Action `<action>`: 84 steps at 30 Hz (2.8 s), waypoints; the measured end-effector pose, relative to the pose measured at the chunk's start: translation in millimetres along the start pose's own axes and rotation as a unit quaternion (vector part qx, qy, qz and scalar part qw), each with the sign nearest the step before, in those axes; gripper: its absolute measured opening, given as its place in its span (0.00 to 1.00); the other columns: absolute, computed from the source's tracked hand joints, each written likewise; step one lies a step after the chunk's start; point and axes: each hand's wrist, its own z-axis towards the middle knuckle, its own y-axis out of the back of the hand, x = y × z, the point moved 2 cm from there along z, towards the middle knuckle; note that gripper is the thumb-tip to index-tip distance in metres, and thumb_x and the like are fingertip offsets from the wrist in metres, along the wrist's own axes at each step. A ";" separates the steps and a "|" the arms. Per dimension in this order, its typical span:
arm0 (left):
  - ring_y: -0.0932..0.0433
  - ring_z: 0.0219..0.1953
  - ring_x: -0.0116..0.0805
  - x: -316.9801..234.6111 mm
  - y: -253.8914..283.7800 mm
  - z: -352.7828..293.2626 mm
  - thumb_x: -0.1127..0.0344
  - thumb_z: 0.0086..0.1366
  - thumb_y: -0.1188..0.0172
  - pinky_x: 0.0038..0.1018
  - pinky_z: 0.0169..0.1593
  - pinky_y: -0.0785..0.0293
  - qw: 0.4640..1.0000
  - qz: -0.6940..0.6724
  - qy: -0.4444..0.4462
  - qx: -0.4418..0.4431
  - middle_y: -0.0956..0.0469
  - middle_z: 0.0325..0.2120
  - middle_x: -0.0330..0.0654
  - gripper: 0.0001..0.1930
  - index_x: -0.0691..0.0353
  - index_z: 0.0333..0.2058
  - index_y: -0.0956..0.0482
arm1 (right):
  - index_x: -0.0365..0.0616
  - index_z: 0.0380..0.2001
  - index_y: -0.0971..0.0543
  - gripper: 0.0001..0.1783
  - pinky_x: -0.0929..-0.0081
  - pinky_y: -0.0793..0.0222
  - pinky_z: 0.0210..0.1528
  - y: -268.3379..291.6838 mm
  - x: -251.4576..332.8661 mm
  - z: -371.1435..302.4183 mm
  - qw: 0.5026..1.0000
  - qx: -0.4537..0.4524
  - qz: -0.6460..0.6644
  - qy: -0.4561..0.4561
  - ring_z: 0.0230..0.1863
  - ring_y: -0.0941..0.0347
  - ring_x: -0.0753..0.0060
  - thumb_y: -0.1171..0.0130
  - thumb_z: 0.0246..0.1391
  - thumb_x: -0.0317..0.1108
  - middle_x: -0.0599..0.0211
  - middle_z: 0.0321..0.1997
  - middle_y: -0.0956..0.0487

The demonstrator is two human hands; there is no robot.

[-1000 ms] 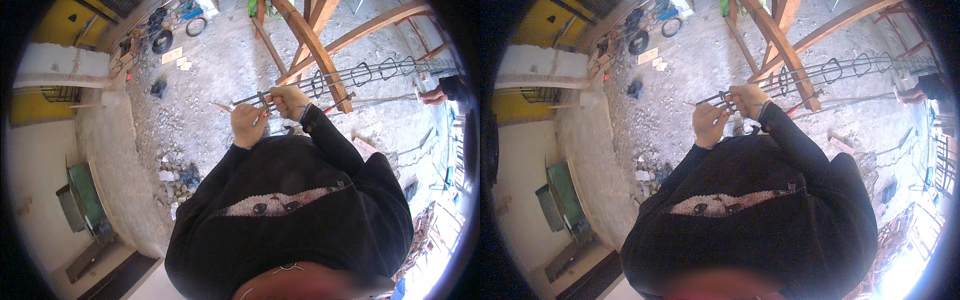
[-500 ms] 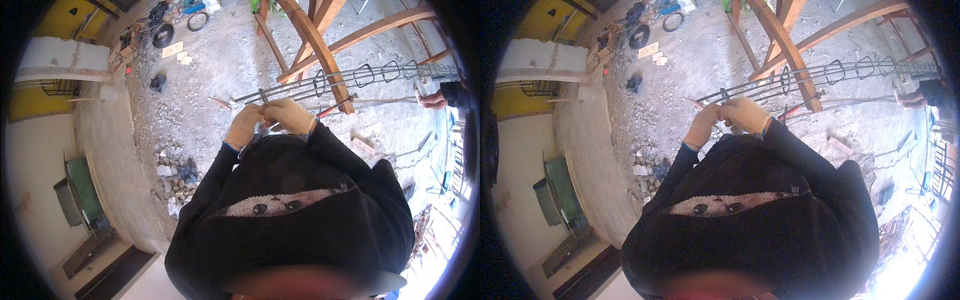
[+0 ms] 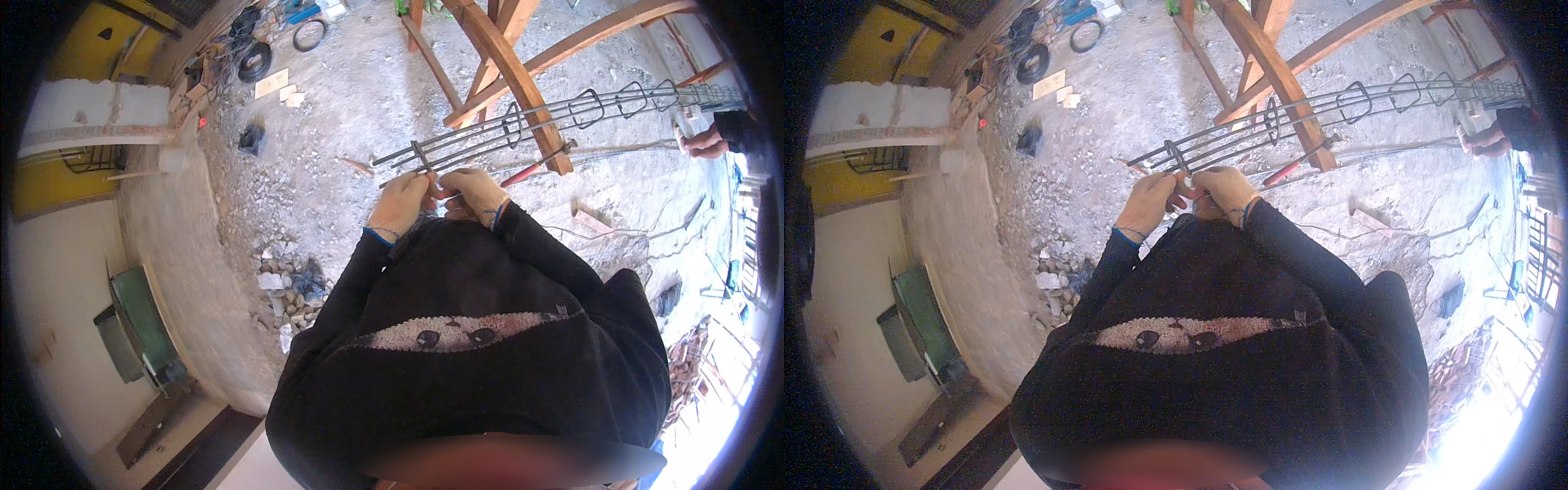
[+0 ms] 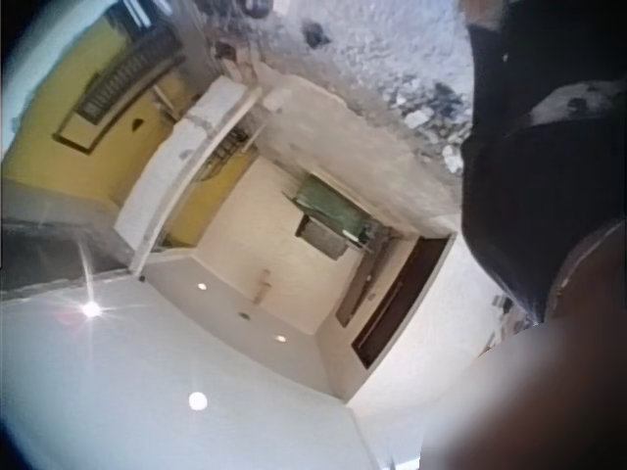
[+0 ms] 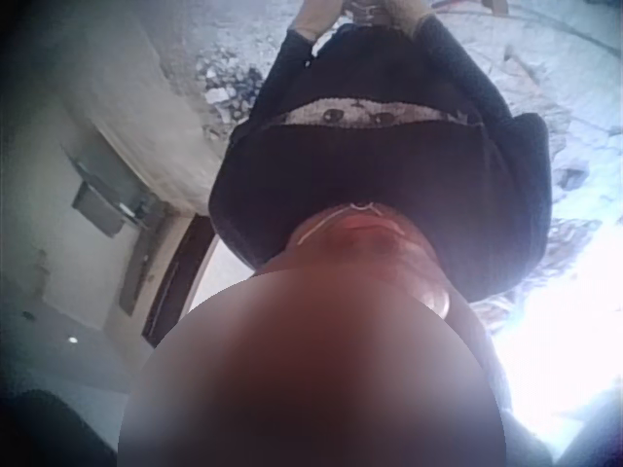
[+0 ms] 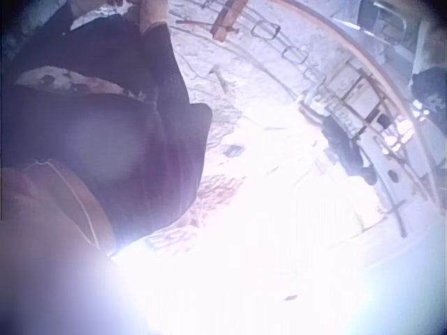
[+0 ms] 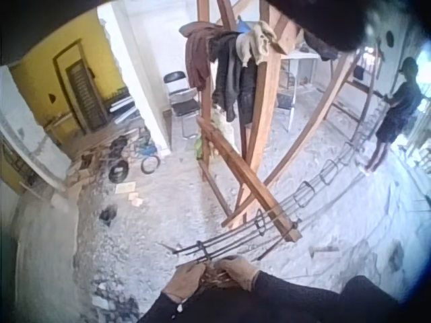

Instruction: The person assembles a rebar cage by wrapping and twisting wire around intersecting steel bars using pliers. They repeatedly position the wire, twist it to secure the joints, and cut the excess wire. The process is repeated along the length of the cage.

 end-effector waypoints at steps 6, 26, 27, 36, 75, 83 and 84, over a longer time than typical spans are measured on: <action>0.26 0.25 0.27 -3.7 4.0 5.6 0.51 0.78 0.52 0.28 0.31 0.29 0.999 -0.040 0.026 0.013 0.25 0.22 0.35 0.24 0.61 0.28 0.22 | 0.47 0.48 0.18 0.20 0.68 0.25 0.34 -24.8 -33.5 16.8 0.951 0.077 0.288 -0.083 0.31 0.22 0.70 0.32 0.50 0.20 0.63 0.34 0.18; 0.41 0.16 0.21 19.5 39.3 39.2 0.53 0.76 0.43 0.26 0.21 0.45 0.984 -0.151 0.088 -0.045 0.38 0.18 0.28 0.18 0.56 0.27 0.26 | 0.40 0.38 0.18 0.06 0.74 0.26 0.30 -14.5 -4.7 16.0 0.939 -0.068 0.288 -0.172 0.27 0.26 0.79 0.41 0.59 0.23 0.70 0.28 0.24; 0.36 0.18 0.24 24.6 42.1 32.0 0.53 0.76 0.43 0.28 0.23 0.41 0.991 -0.095 0.085 -0.043 0.36 0.16 0.32 0.20 0.59 0.26 0.27 | 0.41 0.38 0.18 0.07 0.74 0.27 0.30 -13.3 -5.7 15.8 0.950 -0.065 0.268 -0.144 0.27 0.26 0.79 0.41 0.58 0.21 0.70 0.28 0.24; 0.18 0.43 0.66 15.8 -8.7 -22.6 0.48 0.74 0.51 0.54 0.47 0.26 0.940 0.339 -0.029 -0.022 0.16 0.35 0.61 0.25 0.65 0.40 0.16 | 0.40 0.32 0.14 0.13 0.55 0.22 0.39 0.4 19.8 38.1 0.979 -0.098 -0.017 -0.176 0.32 0.18 0.51 0.35 0.54 0.41 0.54 0.30 0.17; 0.29 0.30 0.34 -102.8 -8.9 -36.4 0.50 0.78 0.43 0.34 0.40 0.30 0.896 -0.178 -0.401 -0.070 0.29 0.25 0.36 0.18 0.57 0.33 0.28 | 0.39 0.56 0.15 0.38 0.60 0.24 0.57 44.7 -105.7 -74.0 0.825 -0.455 0.045 -0.332 0.53 0.15 0.50 0.28 0.51 0.58 0.50 0.47 0.11; 0.31 0.32 0.33 -91.2 56.2 -40.1 0.42 0.75 0.38 0.38 0.44 0.33 0.811 -0.339 -0.431 -0.203 0.32 0.24 0.33 0.21 0.51 0.32 0.29 | 0.36 0.45 0.13 0.23 0.67 0.28 0.39 57.9 -114.5 -48.5 0.821 -0.495 0.119 -0.259 0.32 0.23 0.68 0.34 0.58 0.46 0.62 0.29 0.15; 0.31 0.32 0.33 -88.5 61.9 -39.4 0.43 0.75 0.39 0.37 0.45 0.33 0.811 -0.326 -0.435 -0.216 0.32 0.24 0.33 0.20 0.51 0.33 0.29 | 0.36 0.44 0.13 0.22 0.69 0.29 0.37 56.6 -111.6 -48.7 0.820 -0.507 0.063 -0.258 0.31 0.24 0.70 0.35 0.59 0.45 0.63 0.29 0.16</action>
